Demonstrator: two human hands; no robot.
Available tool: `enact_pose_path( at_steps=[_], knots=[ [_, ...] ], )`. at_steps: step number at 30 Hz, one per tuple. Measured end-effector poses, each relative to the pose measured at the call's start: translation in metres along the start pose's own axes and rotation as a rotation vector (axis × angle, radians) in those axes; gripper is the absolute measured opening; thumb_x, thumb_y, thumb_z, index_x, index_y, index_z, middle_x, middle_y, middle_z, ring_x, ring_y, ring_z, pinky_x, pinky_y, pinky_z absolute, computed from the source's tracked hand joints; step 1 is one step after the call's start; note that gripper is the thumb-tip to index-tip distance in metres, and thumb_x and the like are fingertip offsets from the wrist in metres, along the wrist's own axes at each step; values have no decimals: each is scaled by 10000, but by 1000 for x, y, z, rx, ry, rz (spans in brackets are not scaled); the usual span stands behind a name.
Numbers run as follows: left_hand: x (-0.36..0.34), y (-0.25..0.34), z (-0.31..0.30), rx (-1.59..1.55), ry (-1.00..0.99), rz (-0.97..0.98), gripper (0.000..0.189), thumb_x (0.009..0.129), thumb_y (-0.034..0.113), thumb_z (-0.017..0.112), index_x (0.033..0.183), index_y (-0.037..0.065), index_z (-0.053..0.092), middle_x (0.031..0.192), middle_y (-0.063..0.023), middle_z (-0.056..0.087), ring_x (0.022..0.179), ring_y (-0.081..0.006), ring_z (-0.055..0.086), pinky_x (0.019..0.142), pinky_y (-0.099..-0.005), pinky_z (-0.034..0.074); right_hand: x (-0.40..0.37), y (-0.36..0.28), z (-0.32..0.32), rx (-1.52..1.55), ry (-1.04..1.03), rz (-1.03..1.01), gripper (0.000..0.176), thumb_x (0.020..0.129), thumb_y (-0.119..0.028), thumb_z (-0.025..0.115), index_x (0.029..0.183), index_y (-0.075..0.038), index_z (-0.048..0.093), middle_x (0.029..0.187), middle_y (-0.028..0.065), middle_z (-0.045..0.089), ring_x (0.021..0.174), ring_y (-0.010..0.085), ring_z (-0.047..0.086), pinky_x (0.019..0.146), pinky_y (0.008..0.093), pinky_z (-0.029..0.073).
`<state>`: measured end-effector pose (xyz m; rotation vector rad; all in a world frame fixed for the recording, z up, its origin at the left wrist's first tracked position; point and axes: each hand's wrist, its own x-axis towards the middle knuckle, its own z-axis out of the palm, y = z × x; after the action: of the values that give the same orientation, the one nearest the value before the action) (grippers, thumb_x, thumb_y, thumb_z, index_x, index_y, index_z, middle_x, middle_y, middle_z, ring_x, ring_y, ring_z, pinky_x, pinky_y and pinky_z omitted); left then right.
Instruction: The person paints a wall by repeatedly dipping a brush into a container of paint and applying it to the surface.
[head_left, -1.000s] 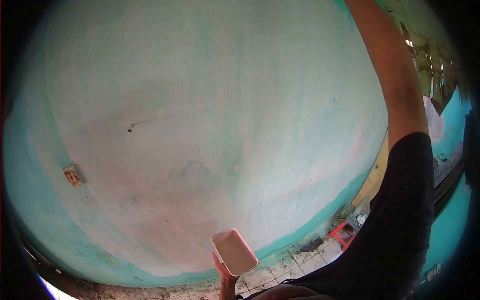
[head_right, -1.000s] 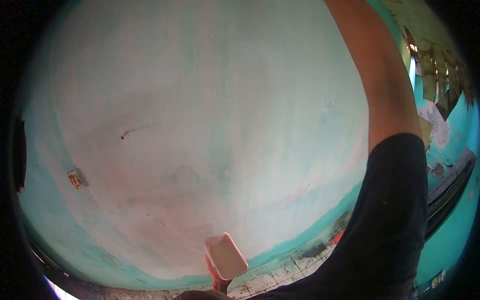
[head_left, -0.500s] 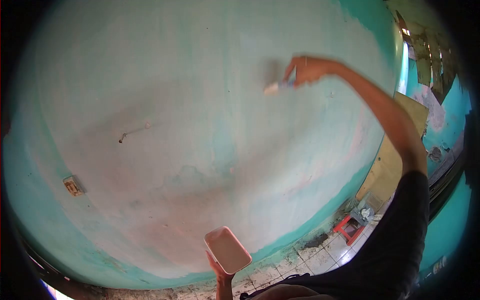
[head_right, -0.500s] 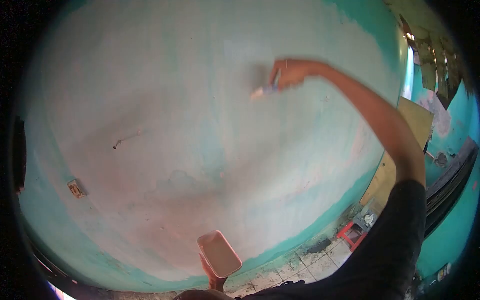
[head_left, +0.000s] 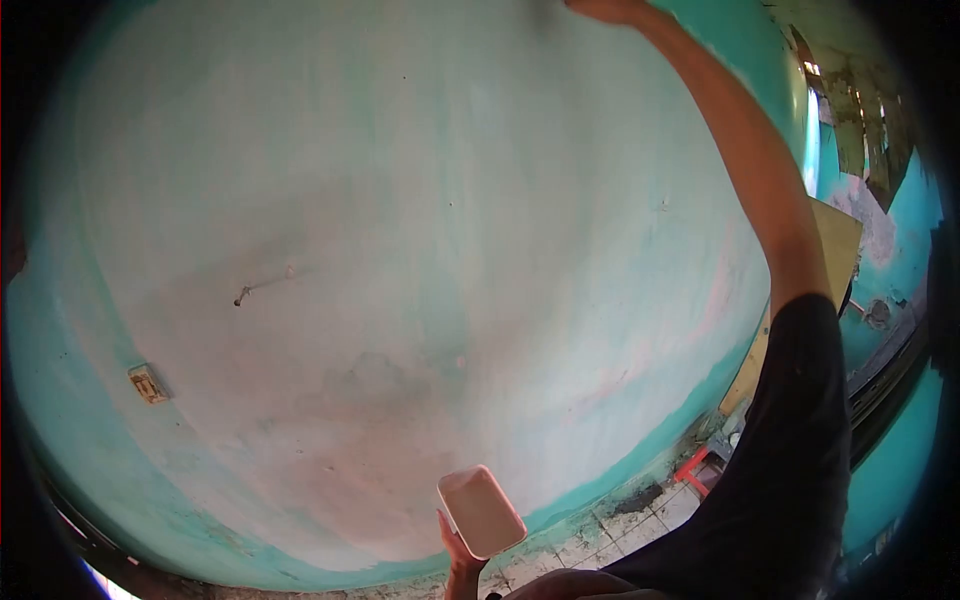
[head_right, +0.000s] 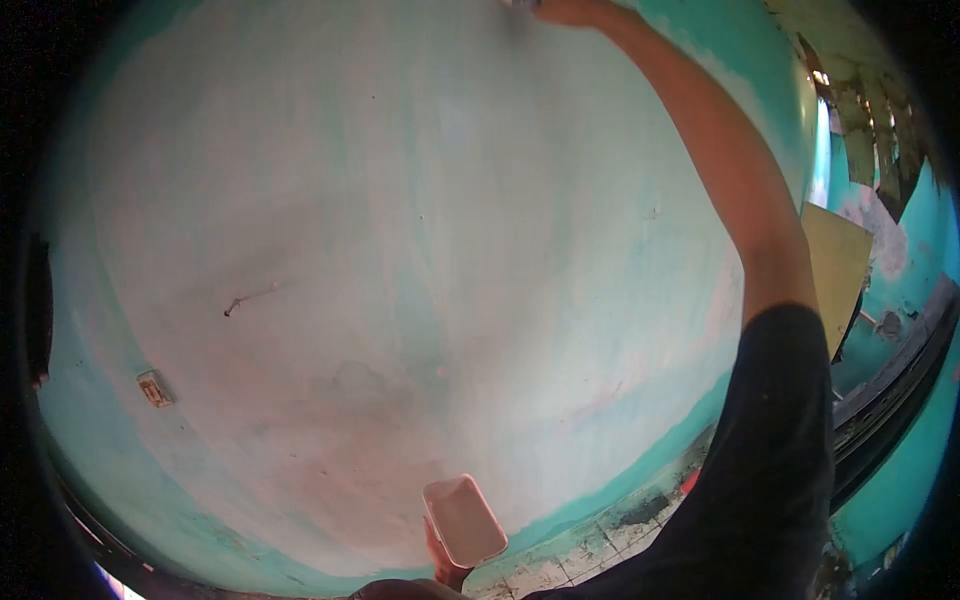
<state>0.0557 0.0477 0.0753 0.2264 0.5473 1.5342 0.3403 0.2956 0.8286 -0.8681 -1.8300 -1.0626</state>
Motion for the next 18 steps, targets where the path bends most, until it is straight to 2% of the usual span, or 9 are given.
enact_pose_path(
  at_steps=[2, 3, 5, 7, 11, 14, 16, 17, 18],
  knots=[
    [13, -8, -16, -26, -99, -106, 901, 911, 773, 359, 1472, 69, 409, 1426, -130, 505, 1263, -345, 517, 1053, -505, 435, -66, -34, 3, 88, -61, -72, 265, 790, -154, 657, 1014, -19, 701, 782, 150, 673, 675, 281, 626, 609, 401, 487],
    [18, -8, -23, -27, -94, -105, 901, 911, 773, 359, 1472, 69, 409, 1426, -130, 505, 1263, -345, 517, 1053, -505, 435, -94, -40, 6, 103, -169, -167, 160, 887, -180, 650, 959, -39, 675, 712, 170, 640, 621, 284, 593, 643, 399, 489],
    [24, -4, -30, -130, -174, -224, 903, 915, 770, 352, 1471, 62, 411, 1425, -132, 508, 1263, -342, 518, 1053, -505, 434, -155, -43, 30, 93, -129, -286, 153, 865, -123, 643, 986, -50, 699, 775, 152, 661, 650, 271, 598, 696, 405, 499],
    [18, -1, -20, -136, -194, -194, 882, 921, 762, 349, 1467, 72, 416, 1413, -128, 515, 1251, -338, 524, 1046, -503, 439, -172, -91, -24, 63, -911, 18, 365, 878, -92, 648, 1242, -66, 656, 923, 137, 609, 574, 240, 598, 637, 377, 535],
    [18, -5, -19, -153, -270, -74, 797, 951, 723, 334, 1449, 109, 432, 1356, -108, 543, 1204, -323, 545, 1008, -497, 463, -191, -63, -38, 515, -672, 221, 678, 868, 59, 624, 1494, -124, 437, 841, 52, 549, 534, 150, 599, 513, 305, 502],
    [12, -3, -11, -170, -230, -111, 737, 972, 692, 318, 1429, 128, 447, 1307, -92, 560, 1160, -308, 565, 973, -485, 486, -136, -7, -39, 385, -371, 118, 363, 870, -65, 682, 1227, -49, 620, 824, 9, 631, 562, 95, 542, 491, 275, 450],
    [13, -5, -10, -155, -249, -90, 730, 975, 688, 312, 1422, 128, 453, 1299, -91, 563, 1147, -302, 571, 963, -480, 493, -83, 29, -31, 222, 7, -163, 178, 827, -83, 616, 979, -3, 663, 784, 130, 685, 730, 237, 651, 650, 395, 502],
    [15, -6, -9, -142, -270, -64, 724, 978, 684, 306, 1416, 128, 458, 1292, -89, 565, 1135, -297, 578, 954, -475, 500, -70, -14, -71, 221, -133, 196, 254, 888, -135, 563, 1046, 28, 678, 1056, 237, 675, 871, 325, 633, 756, 429, 504],
    [17, -8, -9, -146, -271, -62, 724, 978, 684, 306, 1416, 128, 458, 1292, -89, 565, 1135, -297, 578, 954, -475, 500, -48, -26, -78, 222, -132, 190, 254, 888, -135, 563, 1046, 28, 678, 1056, 237, 675, 871, 325, 633, 756, 429, 504]
  ],
)
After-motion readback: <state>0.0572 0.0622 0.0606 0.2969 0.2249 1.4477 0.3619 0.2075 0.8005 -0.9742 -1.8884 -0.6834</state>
